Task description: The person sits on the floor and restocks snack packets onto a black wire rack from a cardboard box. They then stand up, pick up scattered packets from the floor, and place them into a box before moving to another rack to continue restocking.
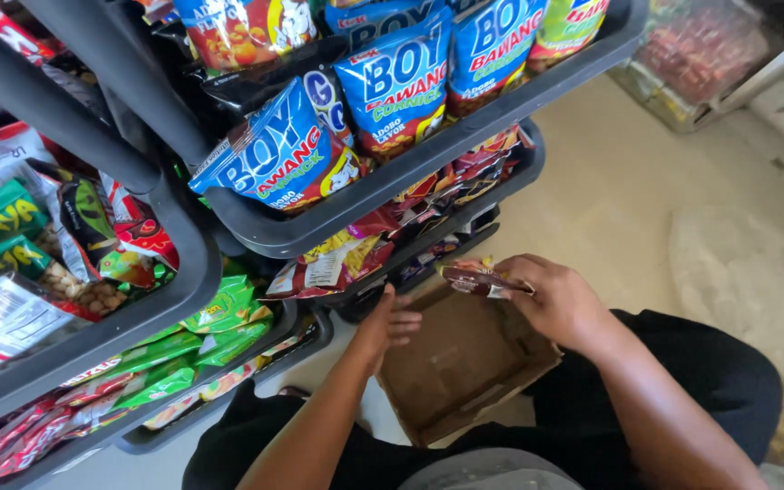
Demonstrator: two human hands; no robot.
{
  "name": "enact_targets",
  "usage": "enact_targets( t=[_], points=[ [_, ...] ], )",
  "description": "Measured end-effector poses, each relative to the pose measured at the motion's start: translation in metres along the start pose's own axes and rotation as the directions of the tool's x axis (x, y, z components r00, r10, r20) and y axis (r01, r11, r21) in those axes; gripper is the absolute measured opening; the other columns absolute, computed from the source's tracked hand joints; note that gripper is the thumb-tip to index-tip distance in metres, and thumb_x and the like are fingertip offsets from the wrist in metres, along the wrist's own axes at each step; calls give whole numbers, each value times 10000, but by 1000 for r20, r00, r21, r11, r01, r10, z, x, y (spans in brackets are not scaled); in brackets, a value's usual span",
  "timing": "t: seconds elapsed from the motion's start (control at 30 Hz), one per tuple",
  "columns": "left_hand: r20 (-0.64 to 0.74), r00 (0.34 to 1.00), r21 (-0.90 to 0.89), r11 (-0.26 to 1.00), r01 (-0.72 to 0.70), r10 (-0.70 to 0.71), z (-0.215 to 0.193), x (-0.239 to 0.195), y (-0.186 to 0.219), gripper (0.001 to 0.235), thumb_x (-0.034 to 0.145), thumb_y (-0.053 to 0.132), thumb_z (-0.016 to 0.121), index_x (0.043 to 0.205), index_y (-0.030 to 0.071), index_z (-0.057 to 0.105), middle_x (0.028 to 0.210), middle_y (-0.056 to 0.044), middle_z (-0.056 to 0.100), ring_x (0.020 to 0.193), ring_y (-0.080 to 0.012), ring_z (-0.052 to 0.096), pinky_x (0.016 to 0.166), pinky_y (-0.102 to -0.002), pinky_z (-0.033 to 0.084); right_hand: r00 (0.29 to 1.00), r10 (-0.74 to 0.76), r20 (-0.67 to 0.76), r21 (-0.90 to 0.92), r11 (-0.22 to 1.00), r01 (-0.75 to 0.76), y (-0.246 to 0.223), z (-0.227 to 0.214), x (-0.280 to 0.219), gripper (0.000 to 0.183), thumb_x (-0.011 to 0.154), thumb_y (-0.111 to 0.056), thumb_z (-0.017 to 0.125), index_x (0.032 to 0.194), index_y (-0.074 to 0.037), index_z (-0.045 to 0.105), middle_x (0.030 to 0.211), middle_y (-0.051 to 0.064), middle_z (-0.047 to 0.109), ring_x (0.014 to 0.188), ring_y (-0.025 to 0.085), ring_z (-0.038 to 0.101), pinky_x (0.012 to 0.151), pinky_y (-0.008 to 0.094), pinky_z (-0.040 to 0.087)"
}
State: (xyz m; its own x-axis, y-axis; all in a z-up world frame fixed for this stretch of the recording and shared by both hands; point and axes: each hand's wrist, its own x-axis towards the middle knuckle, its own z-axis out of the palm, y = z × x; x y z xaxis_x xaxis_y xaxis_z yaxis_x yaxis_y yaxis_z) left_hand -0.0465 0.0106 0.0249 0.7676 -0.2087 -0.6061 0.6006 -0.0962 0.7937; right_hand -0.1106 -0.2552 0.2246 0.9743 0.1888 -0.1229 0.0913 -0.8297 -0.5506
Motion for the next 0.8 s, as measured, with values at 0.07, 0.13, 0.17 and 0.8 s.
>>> enact_targets(
  t=[0.07,0.13,0.17,0.8],
  points=[
    [279,958,-170,978,120,-69,5,-19,10,785,949,724,287,1362,134,598,1144,-142,762,1073,-264,701,886,-389,530,924,-183,-334,83,971,223,-24,-7,-24,150,810,-90,712,952,-52,679,1122,145,715,906,337,734,728,399,595],
    [403,910,-302,953,29,100,13,-32,10,836,939,750,302,1386,104,589,1162,-136,753,1106,-272,696,918,-393,522,826,-410,-388,-128,911,392,-7,29,-41,109,815,-83,709,912,-58,666,1197,151,688,1038,354,708,813,398,597],
    [497,827,-433,901,-27,263,16,-39,9,890,929,775,318,1410,74,580,1181,-129,745,1138,-281,690,950,-397,513,691,-611,-386,-332,791,514,3,47,-49,76,821,-75,706,873,-64,652,1272,157,661,1171,372,682,897,397,600],
    [348,805,-188,878,-441,480,43,-68,6,574,859,162,814,1366,-6,604,1193,-94,736,1063,-166,692,925,-350,580,974,23,-226,695,705,144,44,137,-39,728,825,-79,814,1438,-17,426,1315,146,627,1219,239,607,1041,414,490]
  ],
)
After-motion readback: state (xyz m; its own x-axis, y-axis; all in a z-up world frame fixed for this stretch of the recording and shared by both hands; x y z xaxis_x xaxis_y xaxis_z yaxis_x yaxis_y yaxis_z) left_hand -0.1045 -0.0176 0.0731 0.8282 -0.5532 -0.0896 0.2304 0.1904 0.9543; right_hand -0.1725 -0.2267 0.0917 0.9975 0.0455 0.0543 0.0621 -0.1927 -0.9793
